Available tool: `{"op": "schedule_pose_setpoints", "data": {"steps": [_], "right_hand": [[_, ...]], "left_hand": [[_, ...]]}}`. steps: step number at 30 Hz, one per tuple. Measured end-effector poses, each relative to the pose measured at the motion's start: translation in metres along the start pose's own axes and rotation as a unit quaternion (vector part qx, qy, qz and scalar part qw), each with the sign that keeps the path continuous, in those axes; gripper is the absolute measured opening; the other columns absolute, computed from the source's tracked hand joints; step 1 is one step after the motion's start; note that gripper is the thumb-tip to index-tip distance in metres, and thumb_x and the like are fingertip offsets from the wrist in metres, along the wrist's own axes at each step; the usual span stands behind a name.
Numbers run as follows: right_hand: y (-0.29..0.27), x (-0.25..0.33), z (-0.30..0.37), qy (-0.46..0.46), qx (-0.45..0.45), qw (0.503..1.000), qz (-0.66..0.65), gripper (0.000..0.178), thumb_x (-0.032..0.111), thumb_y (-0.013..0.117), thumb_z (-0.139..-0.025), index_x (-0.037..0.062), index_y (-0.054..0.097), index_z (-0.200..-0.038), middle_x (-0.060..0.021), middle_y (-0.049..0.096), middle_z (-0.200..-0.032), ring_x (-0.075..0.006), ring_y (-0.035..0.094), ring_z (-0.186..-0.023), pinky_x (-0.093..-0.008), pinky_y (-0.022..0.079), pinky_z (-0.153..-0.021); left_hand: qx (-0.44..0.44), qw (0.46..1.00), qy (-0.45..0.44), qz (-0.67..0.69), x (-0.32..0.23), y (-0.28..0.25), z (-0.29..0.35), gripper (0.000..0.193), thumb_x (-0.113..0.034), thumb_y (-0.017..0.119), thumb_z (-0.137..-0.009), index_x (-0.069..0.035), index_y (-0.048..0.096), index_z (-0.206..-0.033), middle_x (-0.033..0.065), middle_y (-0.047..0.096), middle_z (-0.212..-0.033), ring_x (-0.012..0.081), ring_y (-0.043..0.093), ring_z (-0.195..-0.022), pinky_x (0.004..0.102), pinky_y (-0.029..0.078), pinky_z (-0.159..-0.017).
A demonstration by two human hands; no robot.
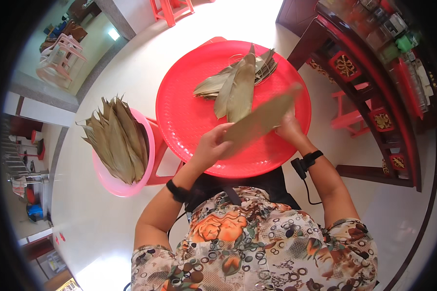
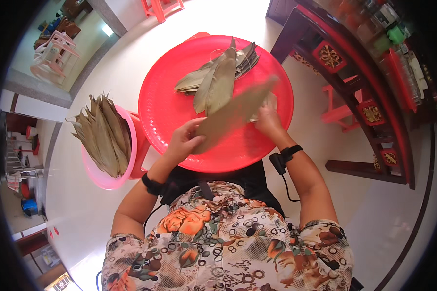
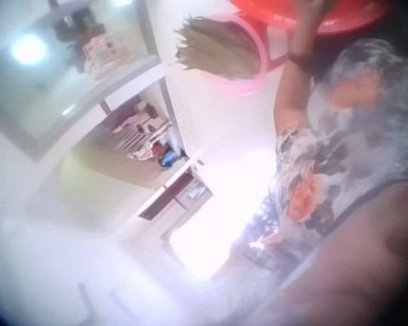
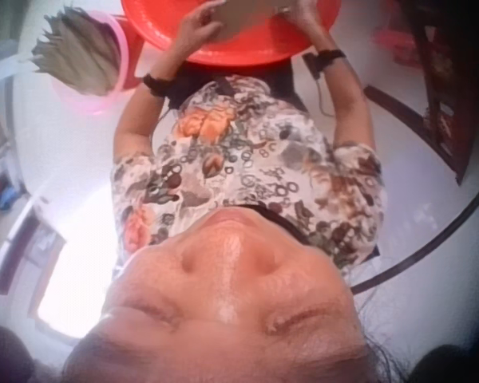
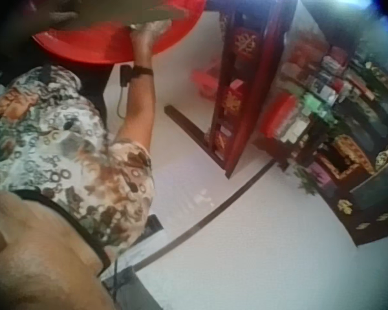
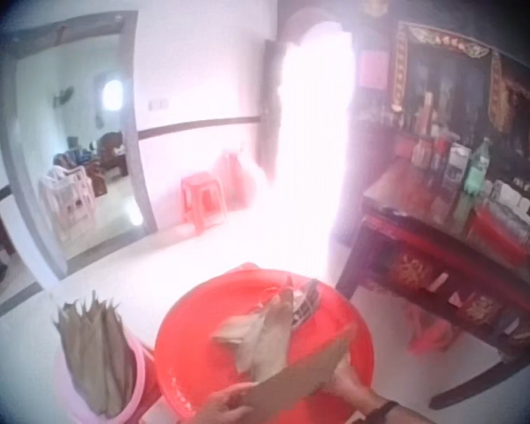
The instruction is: The person cleans leaves with a cloth on a tray. They pick a leaf from a bucket, wipe it on both sides, and place it in a pile on the red tray.
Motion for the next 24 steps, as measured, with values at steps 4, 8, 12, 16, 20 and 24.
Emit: {"op": "schedule_pose_setpoints", "data": {"steps": [4, 8, 12, 16, 20, 24], "right_hand": [[0.008, -0.119, 0.002, 0.145, -0.07, 0.808, -0.567, 0.026, 0.013, 0.067, -0.078, 0.0085, 0.059, -0.103, -0.0121, 0.062, -0.085, -0.0277, 0.064, -0.078, -0.0353, 0.049, -0.065], [-0.115, -0.06, 0.024, 0.169, -0.152, 0.971, -0.068, 0.039, 0.013, 0.071, -0.072, 0.0088, 0.059, -0.109, -0.015, 0.064, -0.105, -0.0339, 0.061, -0.096, -0.0406, 0.05, -0.077], [-0.172, -0.036, 0.029, 0.112, -0.248, 0.962, -0.033, 0.045, 0.01, 0.073, -0.069, 0.0074, 0.059, -0.111, -0.0147, 0.063, -0.108, -0.036, 0.059, -0.1, -0.0423, 0.049, -0.083], [-0.204, 0.058, 0.03, -0.002, -0.275, 0.958, 0.082, 0.046, 0.005, 0.073, -0.068, 0.0063, 0.057, -0.112, -0.0136, 0.061, -0.113, -0.036, 0.057, -0.105, -0.0429, 0.05, -0.082], [-0.133, 0.138, 0.014, -0.132, -0.14, 0.979, 0.06, 0.051, 0.006, 0.069, -0.068, 0.0072, 0.055, -0.116, -0.0139, 0.055, -0.121, -0.0317, 0.055, -0.107, -0.0416, 0.051, -0.084], [-0.015, 0.217, 0.014, -0.23, 0.061, 0.963, 0.13, 0.035, 0.012, 0.058, -0.079, 0.0085, 0.058, -0.114, -0.0133, 0.053, -0.123, -0.0318, 0.054, -0.11, -0.0376, 0.053, -0.082]], "left_hand": [[0.047, 0.933, -0.113, -0.338, 0.061, 0.011, -0.041, 0.052, -0.005, 0.065, -0.075, -0.002, 0.051, -0.125, 0.017, 0.067, -0.093, 0.0265, 0.066, -0.086, 0.0351, 0.051, -0.077], [-0.082, 0.825, 0.039, -0.558, 0.041, -0.023, -0.023, 0.053, -0.012, 0.071, -0.074, -0.004, 0.053, -0.122, 0.0181, 0.058, -0.116, 0.0361, 0.056, -0.106, 0.0426, 0.048, -0.089], [-0.086, 0.825, 0.091, -0.551, 0.02, -0.03, 0.007, 0.053, -0.015, 0.072, -0.075, -0.003, 0.052, -0.122, 0.0181, 0.052, -0.123, 0.0359, 0.05, -0.114, 0.0419, 0.046, -0.093], [0.031, 0.811, 0.1, -0.575, 0.044, -0.014, 0.044, 0.054, -0.03, 0.069, -0.081, -0.001, 0.051, -0.124, 0.018, 0.052, -0.128, 0.0366, 0.048, -0.119, 0.0422, 0.044, -0.097], [0.103, 0.813, 0.008, -0.573, 0.066, -0.006, 0.037, 0.065, -0.047, 0.058, -0.086, 0.0, 0.048, -0.13, 0.0187, 0.045, -0.138, 0.0358, 0.041, -0.129, 0.0429, 0.036, -0.105], [0.131, 0.836, 0.03, -0.531, 0.042, 0.01, 0.036, 0.065, -0.049, 0.055, -0.088, 0.003, 0.051, -0.126, 0.0204, 0.046, -0.137, 0.0369, 0.038, -0.131, 0.0422, 0.032, -0.109]]}}
Point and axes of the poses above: each hand's wrist, its own z-axis away from the middle knuckle, its own y-axis out of the palm, x = y × z, the point moved 10 cm from there along -z, towards the middle knuckle
